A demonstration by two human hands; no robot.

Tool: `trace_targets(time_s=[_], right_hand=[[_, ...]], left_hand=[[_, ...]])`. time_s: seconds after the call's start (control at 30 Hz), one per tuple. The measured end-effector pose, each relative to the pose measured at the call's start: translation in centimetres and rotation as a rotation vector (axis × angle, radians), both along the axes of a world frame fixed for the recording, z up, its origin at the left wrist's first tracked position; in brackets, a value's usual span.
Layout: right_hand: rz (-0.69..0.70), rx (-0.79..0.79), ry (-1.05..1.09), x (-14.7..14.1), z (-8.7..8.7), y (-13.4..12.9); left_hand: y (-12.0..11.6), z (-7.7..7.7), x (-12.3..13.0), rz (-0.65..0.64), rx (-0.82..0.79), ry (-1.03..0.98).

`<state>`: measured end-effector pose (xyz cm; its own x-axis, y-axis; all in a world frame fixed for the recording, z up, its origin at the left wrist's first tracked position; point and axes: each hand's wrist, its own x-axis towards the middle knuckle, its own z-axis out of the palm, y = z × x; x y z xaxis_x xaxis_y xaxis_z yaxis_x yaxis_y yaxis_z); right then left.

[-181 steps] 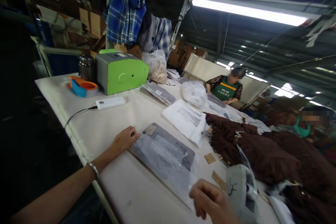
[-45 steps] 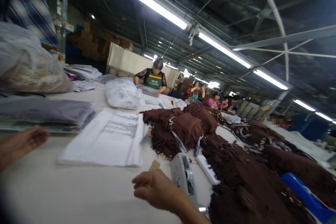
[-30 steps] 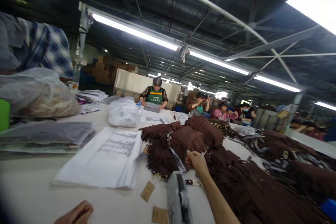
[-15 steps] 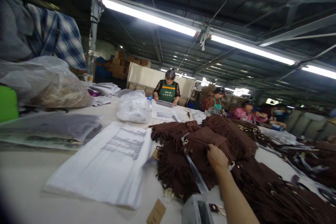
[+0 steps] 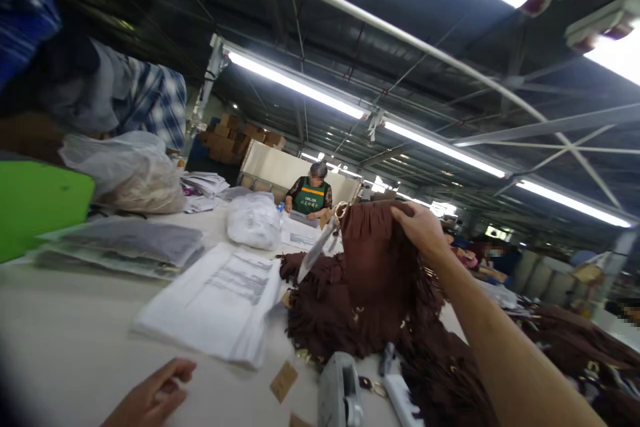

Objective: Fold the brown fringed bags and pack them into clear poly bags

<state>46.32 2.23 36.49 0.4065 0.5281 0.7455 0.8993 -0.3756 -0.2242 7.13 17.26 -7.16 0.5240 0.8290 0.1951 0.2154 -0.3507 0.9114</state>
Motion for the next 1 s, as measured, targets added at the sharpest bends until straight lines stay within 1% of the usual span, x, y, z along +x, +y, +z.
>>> trace_targets(time_s=[0.03, 0.1, 0.13, 0.2, 0.27, 0.33, 0.37, 0.4, 0.43, 0.47, 0.5, 0.53, 0.6, 0.63, 0.7, 0.73, 0.77, 0.83, 0.87, 0.9, 0.93, 0.97, 1.0], right_hand=[[0.089, -0.009, 0.034, -2.3, 0.7, -0.8], [0.305, -0.073, 0.19, -7.2, 1.0, -2.3], [0.415, -0.129, 0.308, -9.7, 0.7, -2.9], [0.595, -0.283, 0.548, -14.4, -0.8, -3.6], [0.743, -0.458, 0.708, -18.4, -3.3, -3.5], [0.871, -0.644, 0.739, -21.6, -6.5, -2.3], [0.914, -0.735, 0.689, -23.0, -8.2, -1.4], [0.938, -0.813, 0.604, -24.3, -10.1, -0.3], [0.943, -0.871, 0.505, -25.6, -11.9, 1.0], [0.931, -0.901, 0.408, -26.8, -13.7, 2.3], [0.906, -0.906, 0.33, -28.0, -15.4, 3.6], [0.876, -0.888, 0.279, -29.1, -16.9, 4.7], [0.827, -0.83, 0.241, -31.4, -19.6, 5.8], [0.816, -0.809, 0.222, -32.4, -20.8, 5.8], [0.831, -0.8, 0.186, -34.1, -22.8, 4.1], [0.852, -0.812, 0.168, -34.8, -23.9, 2.6], [0.872, -0.832, 0.149, -35.3, -25.0, 0.8], [0.874, -0.858, 0.085, -35.9, -27.6, -3.2], [0.838, -0.875, 0.05, -36.0, -29.0, -5.1], [0.785, -0.924, 0.026, -36.0, -30.5, -6.8], [0.722, -0.986, 0.015, -35.9, -32.0, -8.2], [0.668, -1.044, 0.014, -35.8, -33.4, -9.3], [0.623, -1.085, 0.015, -35.8, -34.7, -10.0]], left_hand=[[-0.4, 0.8, -0.1, 0.001, -0.007, -0.086], [-1.8, 2.9, -0.3, -0.049, -0.046, -0.268], [-2.8, 4.3, -0.6, -0.085, -0.073, -0.369], [-5.0, 7.1, -1.7, -0.208, -0.159, -0.552], [-7.5, 9.5, -4.0, -0.313, -0.25, -0.728], [-10.0, 11.2, -7.3, -0.485, -0.375, -0.851], [-11.2, 11.5, -9.2, -0.559, -0.439, -0.881], [-12.4, 11.6, -11.1, -0.613, -0.502, -0.893], [-13.6, 11.3, -12.9, -0.637, -0.558, -0.895], [-14.6, 10.7, -14.5, -0.618, -0.612, -0.901], [-15.5, 9.8, -16.0, -0.553, -0.67, -0.913], [-16.2, 8.7, -17.2, -0.448, -0.732, -0.931], [-17.1, 6.2, -19.2, -0.15, -0.864, -0.984], [-17.4, 5.2, -20.1, 0.004, -0.927, -1.007], [-17.6, 3.7, -21.6, 0.249, -1.015, -1.047], [-17.7, 3.4, -22.4, 0.327, -1.036, -1.075], [-17.8, 3.4, -23.2, 0.38, -1.04, -1.111], [-17.9, 4.0, -24.8, 0.464, -0.984, -1.197], [-18.0, 4.5, -25.5, 0.527, -0.916, -1.237], [-18.1, 5.0, -26.1, 0.606, -0.821, -1.257], [-18.2, 5.4, -26.6, 0.696, -0.692, -1.248], [-18.3, 5.8, -26.8, 0.791, -0.536, -1.197], [-18.3, 6.2, -26.7, 0.858, -0.372, -1.098]])
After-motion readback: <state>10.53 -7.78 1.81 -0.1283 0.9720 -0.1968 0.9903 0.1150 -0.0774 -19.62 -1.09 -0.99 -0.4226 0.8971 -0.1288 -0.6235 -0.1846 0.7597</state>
